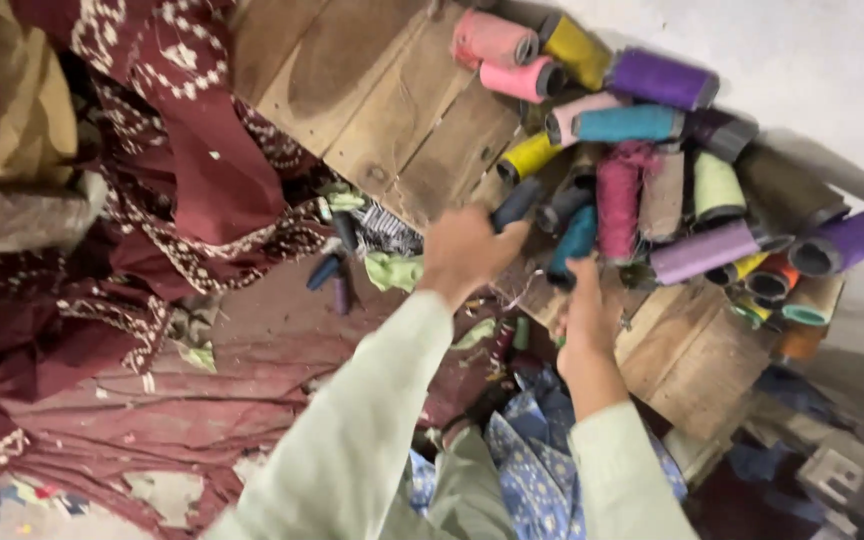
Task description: Organizing and arranging various colored thread spools from a pile onto a wooden shelf.
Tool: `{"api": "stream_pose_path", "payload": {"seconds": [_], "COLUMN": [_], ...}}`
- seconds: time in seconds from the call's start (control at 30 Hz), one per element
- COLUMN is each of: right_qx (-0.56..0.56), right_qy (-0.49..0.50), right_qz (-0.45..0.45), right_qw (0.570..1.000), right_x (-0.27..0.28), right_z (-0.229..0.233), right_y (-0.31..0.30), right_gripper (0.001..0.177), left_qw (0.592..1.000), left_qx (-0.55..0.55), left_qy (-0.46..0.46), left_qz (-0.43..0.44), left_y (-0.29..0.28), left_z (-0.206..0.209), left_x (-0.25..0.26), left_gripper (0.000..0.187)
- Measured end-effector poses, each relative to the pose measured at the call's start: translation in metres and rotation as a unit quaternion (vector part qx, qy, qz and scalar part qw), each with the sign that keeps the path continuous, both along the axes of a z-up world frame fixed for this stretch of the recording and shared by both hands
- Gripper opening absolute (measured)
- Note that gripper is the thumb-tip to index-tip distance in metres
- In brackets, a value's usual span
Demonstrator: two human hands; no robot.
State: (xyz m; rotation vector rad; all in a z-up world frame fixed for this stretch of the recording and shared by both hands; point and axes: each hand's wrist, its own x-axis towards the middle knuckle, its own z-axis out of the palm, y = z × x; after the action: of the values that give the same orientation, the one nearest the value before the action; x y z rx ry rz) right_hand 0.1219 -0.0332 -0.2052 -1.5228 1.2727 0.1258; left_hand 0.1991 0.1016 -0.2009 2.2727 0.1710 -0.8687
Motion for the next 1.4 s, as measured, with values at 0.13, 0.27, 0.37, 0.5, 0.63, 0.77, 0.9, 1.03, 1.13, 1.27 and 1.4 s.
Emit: {"api": "stream_pose_path", "payload": {"seconds": [0.13, 0.27, 0.37, 0.5, 0.63, 0.77, 0.9, 1.03, 1.13, 1.27, 1.4], "right_qx": [0.090, 0.006, -0.051, -0.053, 0.048, -0.034, 0.038, -0.210, -0.178, 0.005, 0.077], "right_qy": [-0.056, -0.072, -0.103, -0.196, -0.136, -0.082, 0.065, 0.067, 0.102, 0.118, 0.101], "right_qz": [-0.044, 0.032, 0.161, 0.288, 0.222, 0.127, 0.112, 0.225, 0.186, 0.089, 0.061], "right_qw": [0.993, 0.997, 0.980, 0.936, 0.964, 0.988, 0.991, 0.949, 0.961, 0.989, 0.990], "right_x": [-0.020, -0.021, -0.030, -0.027, -0.008, 0.049, 0.120, 0.136, 0.141, 0.107, 0.041], "right_z": [0.005, 0.057, 0.049, 0.080, 0.068, 0.070, 0.029, -0.046, -0.030, 0.064, 0.071], "right_y": [0.010, 0.043, 0.038, 0.042, 0.038, 0.050, 0.052, 0.037, 0.049, 0.084, 0.088], "right_gripper": [0.038, 0.028, 0.044, 0.037, 0.037, 0.029, 0.059, 0.083, 0.072, 0.050, 0.031], "left_qw": [0.959, 0.833, 0.886, 0.908, 0.870, 0.801, 0.807, 0.848, 0.876, 0.797, 0.844], "left_qx": [-0.179, -0.394, -0.368, -0.315, -0.369, -0.443, -0.389, -0.312, -0.286, -0.361, -0.382], "left_qy": [0.034, 0.130, 0.094, 0.075, 0.106, 0.097, 0.033, 0.070, -0.011, 0.013, -0.357], "left_qz": [0.216, 0.366, 0.267, 0.264, 0.309, 0.391, 0.443, 0.423, 0.389, 0.485, 0.121], "left_y": [0.010, 0.017, 0.019, 0.036, 0.067, 0.096, 0.106, 0.112, 0.121, 0.126, 0.120], "left_z": [-0.067, -0.022, -0.007, 0.065, 0.050, 0.031, 0.029, 0.040, 0.009, 0.027, -0.048], "left_x": [-0.031, -0.046, -0.050, -0.032, -0.022, -0.024, -0.031, -0.031, -0.034, -0.040, -0.078], "left_gripper": [0.043, 0.068, 0.061, 0.074, 0.077, 0.060, 0.039, 0.061, 0.056, 0.047, 0.054]}}
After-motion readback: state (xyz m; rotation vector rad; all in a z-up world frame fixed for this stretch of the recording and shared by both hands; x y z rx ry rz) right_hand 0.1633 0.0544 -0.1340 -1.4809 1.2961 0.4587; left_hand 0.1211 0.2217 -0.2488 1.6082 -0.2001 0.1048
